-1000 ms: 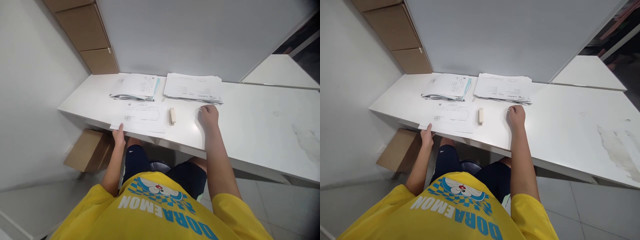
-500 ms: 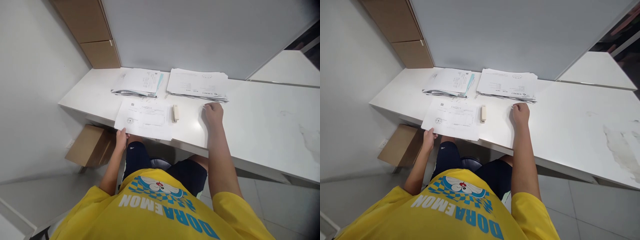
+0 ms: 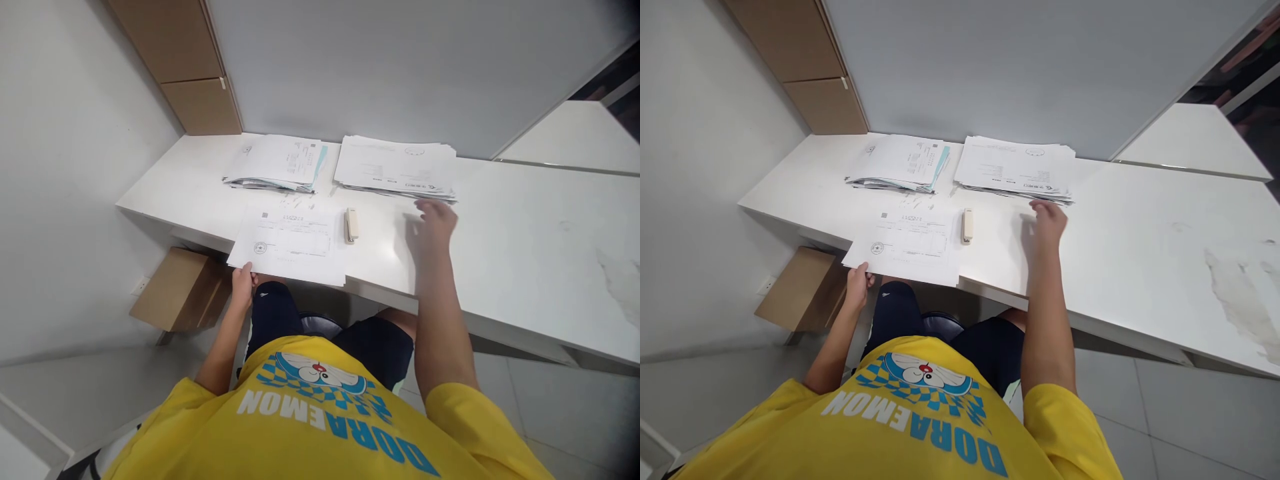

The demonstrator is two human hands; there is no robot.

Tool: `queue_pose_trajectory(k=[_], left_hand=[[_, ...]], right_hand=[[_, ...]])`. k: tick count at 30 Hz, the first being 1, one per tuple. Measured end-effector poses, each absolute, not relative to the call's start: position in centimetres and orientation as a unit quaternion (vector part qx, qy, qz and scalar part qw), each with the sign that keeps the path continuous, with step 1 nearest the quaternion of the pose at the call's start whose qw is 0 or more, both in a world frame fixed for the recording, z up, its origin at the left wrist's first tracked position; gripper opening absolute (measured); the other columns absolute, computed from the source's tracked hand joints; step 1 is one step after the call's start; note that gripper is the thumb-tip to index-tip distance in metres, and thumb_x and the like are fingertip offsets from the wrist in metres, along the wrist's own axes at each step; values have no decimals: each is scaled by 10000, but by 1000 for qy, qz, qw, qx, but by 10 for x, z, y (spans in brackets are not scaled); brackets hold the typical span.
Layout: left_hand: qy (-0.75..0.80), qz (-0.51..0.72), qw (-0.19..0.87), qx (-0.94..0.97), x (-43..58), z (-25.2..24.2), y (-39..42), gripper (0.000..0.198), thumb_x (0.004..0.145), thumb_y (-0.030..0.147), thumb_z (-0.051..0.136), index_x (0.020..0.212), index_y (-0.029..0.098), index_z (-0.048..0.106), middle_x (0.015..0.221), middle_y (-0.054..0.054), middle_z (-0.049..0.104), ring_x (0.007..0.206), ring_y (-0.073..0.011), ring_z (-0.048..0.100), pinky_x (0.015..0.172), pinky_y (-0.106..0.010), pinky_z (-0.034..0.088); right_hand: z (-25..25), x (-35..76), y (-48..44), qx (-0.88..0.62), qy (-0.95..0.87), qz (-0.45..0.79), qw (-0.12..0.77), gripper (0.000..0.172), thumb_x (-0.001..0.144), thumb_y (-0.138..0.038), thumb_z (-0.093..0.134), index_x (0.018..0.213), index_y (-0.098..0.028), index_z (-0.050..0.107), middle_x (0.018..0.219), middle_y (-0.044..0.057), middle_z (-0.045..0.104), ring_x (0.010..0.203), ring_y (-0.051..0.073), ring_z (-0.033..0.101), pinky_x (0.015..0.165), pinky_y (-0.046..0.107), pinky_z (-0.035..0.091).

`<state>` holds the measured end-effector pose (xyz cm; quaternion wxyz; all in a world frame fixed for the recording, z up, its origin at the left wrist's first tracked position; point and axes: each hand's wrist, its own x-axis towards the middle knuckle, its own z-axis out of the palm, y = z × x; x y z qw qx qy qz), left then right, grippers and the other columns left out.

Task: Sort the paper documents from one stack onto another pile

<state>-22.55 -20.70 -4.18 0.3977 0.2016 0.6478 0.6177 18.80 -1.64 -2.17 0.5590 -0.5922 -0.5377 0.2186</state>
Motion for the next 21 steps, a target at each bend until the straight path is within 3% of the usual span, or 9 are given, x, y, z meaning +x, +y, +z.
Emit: queue_pose_trajectory(k=[2,3,4,6,8,9,13,16,21], left_hand=[[649,623,387,203,-232,-42,-213,334,754,306,633,562,223,373,449,85,346,365,-55,360,376,-184,245],[652,622,383,203,-235,-43,-216,342,745,305,632,555,226,359,444,88,328,363,-52,345,374,-184,237],[655,620,381,203,-238,-44,-219,342,736,304,632,555,227,352,444,90,320,364,-51,337,373,-183,234],[654,618,386,202,-243,-46,-226,325,719,302,633,569,228,354,454,96,309,373,-48,323,374,-182,235],[644,622,401,194,-244,-49,-231,313,710,299,630,588,230,350,471,104,284,382,-43,298,379,-180,239],[639,623,409,191,-243,-51,-233,312,710,296,628,597,232,345,478,107,271,386,-42,286,383,-181,243],[643,606,418,213,-237,-63,-246,233,712,270,644,677,227,418,510,99,327,408,-56,298,392,-195,254],[669,560,424,244,-239,-77,-262,184,698,253,680,785,221,521,550,84,425,419,-79,350,406,-225,297],[696,475,447,300,-257,-95,-296,227,676,300,782,710,224,570,541,46,497,477,-143,487,558,-306,485]], right_hand=[[-11,177,-61,-508,-457,275,677,341,932,-487,340,966,-289,616,919,62,621,963,250,645,781,392,501],[-10,171,-89,-474,-454,325,681,329,934,-512,371,919,-297,620,830,43,604,862,236,650,727,371,501],[-13,163,-118,-462,-472,403,634,339,932,-538,412,857,-291,630,711,26,572,717,216,624,660,354,492],[-29,146,-173,-437,-513,606,422,410,907,-621,503,825,-257,675,546,1,518,484,176,510,509,327,429],[-50,127,-213,-419,-501,718,242,452,829,-666,639,885,-223,713,571,12,584,446,156,498,464,311,407],[-60,118,-226,-427,-475,735,229,484,791,-683,682,924,-220,720,622,23,626,469,154,528,473,304,422],[-78,94,-241,-455,-376,727,352,564,735,-749,699,1026,-265,712,915,64,730,799,223,690,712,356,554],[-76,88,-232,-465,-383,693,396,509,722,-716,732,992,-285,703,993,55,737,980,264,675,897,406,537],[-72,87,-218,-498,-409,639,420,485,684,-629,779,1018,-297,661,791,1,679,854,238,639,834,386,522]])
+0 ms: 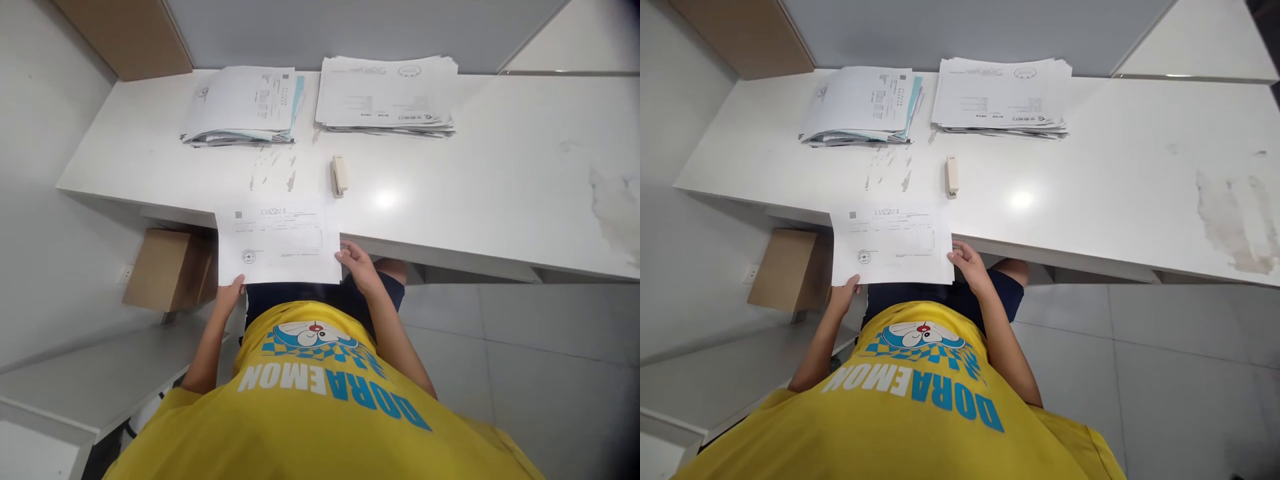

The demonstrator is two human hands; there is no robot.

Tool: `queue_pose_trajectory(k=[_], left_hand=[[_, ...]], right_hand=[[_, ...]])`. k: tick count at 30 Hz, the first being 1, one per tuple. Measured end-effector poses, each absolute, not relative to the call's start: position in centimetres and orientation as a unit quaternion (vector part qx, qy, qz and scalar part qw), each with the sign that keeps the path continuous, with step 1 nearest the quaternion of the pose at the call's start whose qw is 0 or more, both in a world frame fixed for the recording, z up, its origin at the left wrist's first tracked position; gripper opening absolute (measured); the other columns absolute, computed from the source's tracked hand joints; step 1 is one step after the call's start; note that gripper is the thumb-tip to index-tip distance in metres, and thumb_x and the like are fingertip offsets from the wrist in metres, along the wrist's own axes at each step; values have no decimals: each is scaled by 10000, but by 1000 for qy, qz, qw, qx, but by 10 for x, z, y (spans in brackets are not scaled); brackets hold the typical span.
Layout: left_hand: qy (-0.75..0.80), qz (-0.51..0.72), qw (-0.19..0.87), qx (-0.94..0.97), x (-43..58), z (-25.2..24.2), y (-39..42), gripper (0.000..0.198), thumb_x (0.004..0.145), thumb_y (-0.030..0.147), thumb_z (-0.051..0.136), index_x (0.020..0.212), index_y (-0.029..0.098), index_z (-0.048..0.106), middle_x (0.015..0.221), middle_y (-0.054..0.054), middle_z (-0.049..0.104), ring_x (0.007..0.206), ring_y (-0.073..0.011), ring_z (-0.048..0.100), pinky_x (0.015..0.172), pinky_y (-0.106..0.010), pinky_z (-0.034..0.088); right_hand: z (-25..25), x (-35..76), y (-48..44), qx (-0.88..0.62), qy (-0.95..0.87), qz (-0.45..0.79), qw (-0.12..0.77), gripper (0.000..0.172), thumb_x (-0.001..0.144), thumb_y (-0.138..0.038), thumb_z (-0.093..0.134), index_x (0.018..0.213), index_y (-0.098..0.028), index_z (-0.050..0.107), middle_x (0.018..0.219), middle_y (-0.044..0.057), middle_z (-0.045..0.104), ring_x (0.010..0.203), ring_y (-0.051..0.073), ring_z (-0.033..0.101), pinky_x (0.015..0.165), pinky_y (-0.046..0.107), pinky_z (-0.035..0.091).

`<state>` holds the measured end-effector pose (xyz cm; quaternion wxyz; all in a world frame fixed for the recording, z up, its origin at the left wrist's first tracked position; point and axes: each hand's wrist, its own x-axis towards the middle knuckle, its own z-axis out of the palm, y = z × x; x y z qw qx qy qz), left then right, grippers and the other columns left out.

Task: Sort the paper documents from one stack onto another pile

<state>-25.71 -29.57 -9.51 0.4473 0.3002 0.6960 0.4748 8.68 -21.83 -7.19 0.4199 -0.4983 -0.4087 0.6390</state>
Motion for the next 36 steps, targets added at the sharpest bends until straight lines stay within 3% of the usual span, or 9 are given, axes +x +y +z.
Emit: queue_pose_trajectory(k=[3,7,12,16,19,25,31,33,36], left_hand=[[706,500,425,267,-265,-96,-308,258,626,326,833,749,208,640,721,-42,668,740,-225,666,766,-343,557],[646,586,439,217,-270,-86,-305,414,655,485,763,939,189,709,1016,-97,742,1022,-279,692,891,-371,561],[632,518,512,264,-266,-77,-284,455,654,485,792,974,168,730,993,-109,757,964,-273,711,780,-329,572],[661,487,470,324,-250,-70,-269,500,653,503,822,1000,154,730,991,-105,756,912,-245,691,753,-297,546],[665,447,450,394,-233,-52,-261,459,688,534,791,926,151,706,938,-79,740,848,-217,664,706,-278,522],[622,337,488,511,-185,-18,-235,324,837,495,643,755,190,574,643,37,556,546,-107,509,507,-213,399],[588,321,525,525,-139,-12,-196,272,906,431,534,763,200,545,570,65,467,409,-76,385,384,-202,303],[611,306,513,520,-132,-8,-184,230,907,376,542,767,194,562,564,60,490,416,-81,411,380,-196,317],[631,279,520,504,-126,1,-166,146,898,265,560,775,187,572,585,46,557,459,-103,523,443,-210,438]], right_hand=[[-69,90,-220,-489,-430,646,399,401,698,-569,778,956,-286,660,723,-18,635,724,196,593,750,355,507],[-62,96,-230,-497,-445,641,380,305,720,-516,758,870,-271,654,677,-27,595,639,166,529,646,316,466],[-61,110,-239,-523,-447,627,364,277,732,-501,735,796,-253,629,638,-34,545,588,144,466,567,286,405],[-66,130,-243,-550,-453,601,361,250,726,-463,746,753,-247,623,599,-48,502,569,134,447,560,274,388],[-63,154,-250,-577,-435,583,373,233,717,-447,745,750,-243,638,635,-36,569,595,141,502,586,273,419],[-48,207,-267,-653,-355,498,447,181,649,-378,740,730,-239,658,657,-21,636,597,151,556,568,266,429],[-28,237,-267,-717,-297,396,491,208,659,-363,718,823,-240,686,678,-19,635,581,153,559,523,261,413],[-16,243,-262,-730,-318,363,484,226,675,-354,723,867,-237,706,719,-12,649,608,147,563,530,252,412],[-3,251,-245,-740,-352,325,471,255,676,-363,751,897,-240,721,762,-1,656,634,143,565,526,246,413]])
